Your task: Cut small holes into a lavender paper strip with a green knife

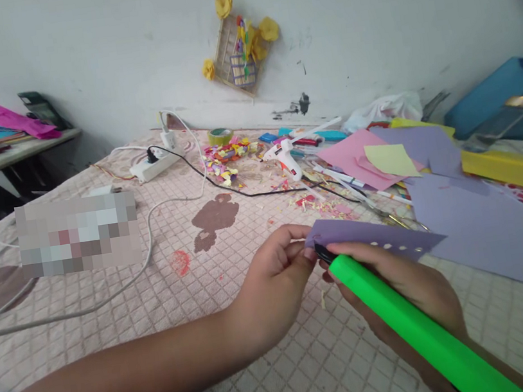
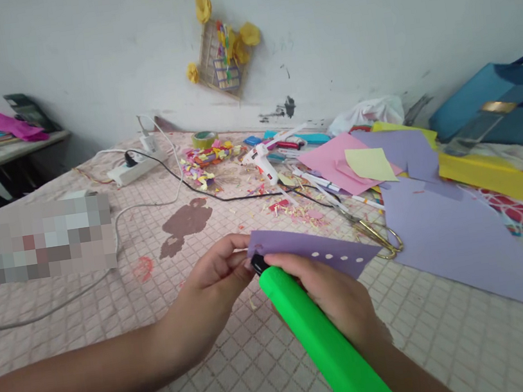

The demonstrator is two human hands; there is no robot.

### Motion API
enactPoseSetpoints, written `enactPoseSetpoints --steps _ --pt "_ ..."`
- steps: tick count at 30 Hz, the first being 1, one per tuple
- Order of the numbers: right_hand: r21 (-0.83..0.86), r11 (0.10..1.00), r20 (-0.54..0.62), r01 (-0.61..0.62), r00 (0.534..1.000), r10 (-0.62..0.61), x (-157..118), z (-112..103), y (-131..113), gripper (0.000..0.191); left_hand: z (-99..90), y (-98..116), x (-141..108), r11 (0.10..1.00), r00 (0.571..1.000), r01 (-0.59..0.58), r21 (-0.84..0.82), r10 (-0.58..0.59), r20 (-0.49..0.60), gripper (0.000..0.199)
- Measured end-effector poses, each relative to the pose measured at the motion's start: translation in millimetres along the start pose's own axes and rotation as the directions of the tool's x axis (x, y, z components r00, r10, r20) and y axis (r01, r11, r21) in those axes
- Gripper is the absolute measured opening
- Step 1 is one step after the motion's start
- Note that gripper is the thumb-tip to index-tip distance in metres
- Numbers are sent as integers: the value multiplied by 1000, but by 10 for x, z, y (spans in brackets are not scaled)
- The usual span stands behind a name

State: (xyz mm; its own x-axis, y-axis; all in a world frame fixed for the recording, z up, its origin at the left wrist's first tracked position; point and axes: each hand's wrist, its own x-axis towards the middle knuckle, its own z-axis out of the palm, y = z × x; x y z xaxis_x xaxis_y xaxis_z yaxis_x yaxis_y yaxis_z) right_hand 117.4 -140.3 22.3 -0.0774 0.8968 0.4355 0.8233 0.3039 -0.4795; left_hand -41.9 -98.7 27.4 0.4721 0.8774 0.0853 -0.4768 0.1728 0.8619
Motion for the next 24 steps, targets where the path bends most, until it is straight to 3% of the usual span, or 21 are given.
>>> enactPoseSetpoints --steps 5,9,14,24 --pt "38 998 -29 -43 999 44 -19 -7 -59 29 21 26 -3 998 997 -59 2 58 45 11" --pt "170 980 -49 -105 992 115 -20 -18 -146 24 9 39 -14 996 995 -68 48 65 74 12" --pt "306 938 39 -161 987 157 28 -57 -189 23 -24 36 -4 979 988 -137 153 124 94 15" --pt "319 944 -21 -84 995 96 -13 -9 -88 32 2 52 -23 981 991 -133 138 131 27 11"
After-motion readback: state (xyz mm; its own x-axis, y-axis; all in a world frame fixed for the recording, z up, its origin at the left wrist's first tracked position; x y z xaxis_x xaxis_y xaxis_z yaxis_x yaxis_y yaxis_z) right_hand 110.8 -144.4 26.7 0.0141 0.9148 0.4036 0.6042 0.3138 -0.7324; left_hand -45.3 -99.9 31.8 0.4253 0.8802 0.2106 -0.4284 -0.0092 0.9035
